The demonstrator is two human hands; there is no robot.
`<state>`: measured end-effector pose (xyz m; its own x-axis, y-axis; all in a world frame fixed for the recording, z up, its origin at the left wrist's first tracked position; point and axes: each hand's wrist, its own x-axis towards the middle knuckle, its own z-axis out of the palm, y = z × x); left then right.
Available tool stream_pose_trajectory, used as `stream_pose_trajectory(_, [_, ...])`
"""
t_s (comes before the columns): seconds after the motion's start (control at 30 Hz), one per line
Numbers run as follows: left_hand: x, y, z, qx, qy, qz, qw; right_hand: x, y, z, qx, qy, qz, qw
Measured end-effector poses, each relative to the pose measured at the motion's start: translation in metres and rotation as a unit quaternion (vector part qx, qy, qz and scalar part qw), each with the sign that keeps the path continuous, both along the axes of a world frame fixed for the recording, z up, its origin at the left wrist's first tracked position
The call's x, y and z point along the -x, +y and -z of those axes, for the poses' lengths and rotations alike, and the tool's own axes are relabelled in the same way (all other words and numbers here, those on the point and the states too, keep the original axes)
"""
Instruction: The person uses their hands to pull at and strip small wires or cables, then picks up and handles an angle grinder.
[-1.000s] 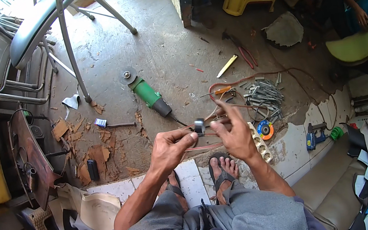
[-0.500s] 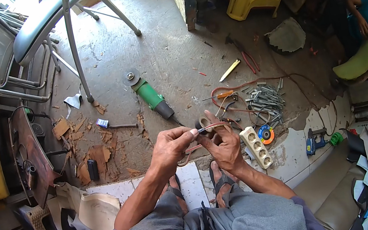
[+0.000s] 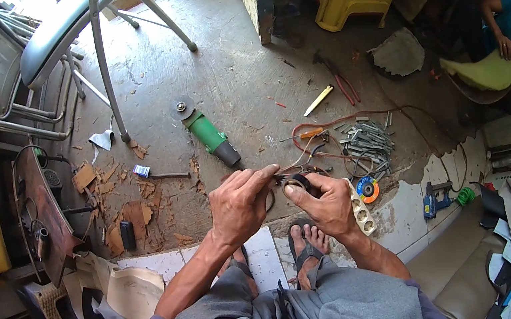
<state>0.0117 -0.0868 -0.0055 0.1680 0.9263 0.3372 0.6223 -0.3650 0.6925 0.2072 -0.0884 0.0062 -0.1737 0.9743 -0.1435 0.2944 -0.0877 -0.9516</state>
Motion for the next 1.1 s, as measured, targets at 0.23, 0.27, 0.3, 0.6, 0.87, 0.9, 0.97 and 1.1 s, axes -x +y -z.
stream_pose_trajectory(0.23, [0.002, 0.000, 0.010, 0.218, -0.144, 0.007, 0.965, -0.012, 0.004, 0.017, -0.103, -0.033, -0.046, 0.993])
stream_pose_trajectory(0.27, [0.000, 0.001, -0.002, 0.326, -0.162, 0.013, 0.931, -0.014, 0.004, 0.019, -0.121, -0.035, -0.040, 0.991])
stream_pose_trajectory(0.3, [-0.001, 0.002, -0.001, 0.352, -0.194, 0.017, 0.916, -0.014, 0.005, 0.020, -0.139, -0.037, -0.034, 0.989])
stream_pose_trajectory(0.6, [-0.001, -0.001, 0.023, 0.532, -0.561, 0.009, 0.634, -0.017, 0.002, 0.040, 0.090, 0.106, -0.029, 0.990])
stream_pose_trajectory(0.87, [-0.004, -0.007, 0.045, 0.616, -0.463, 0.042, 0.636, -0.013, -0.001, 0.035, 0.040, -0.074, -0.084, 0.993])
stream_pose_trajectory(0.9, [-0.005, -0.011, 0.056, 0.603, -0.455, 0.045, 0.654, -0.009, -0.002, 0.034, 0.055, -0.121, -0.090, 0.987])
stream_pose_trajectory(0.97, [-0.009, -0.014, 0.073, 0.580, -0.435, 0.052, 0.687, -0.006, -0.008, 0.043, 0.031, -0.171, -0.111, 0.979])
stream_pose_trajectory(1.1, [-0.015, -0.020, 0.095, 0.545, -0.377, 0.016, 0.749, -0.002, -0.010, 0.059, -0.036, -0.210, -0.139, 0.967])
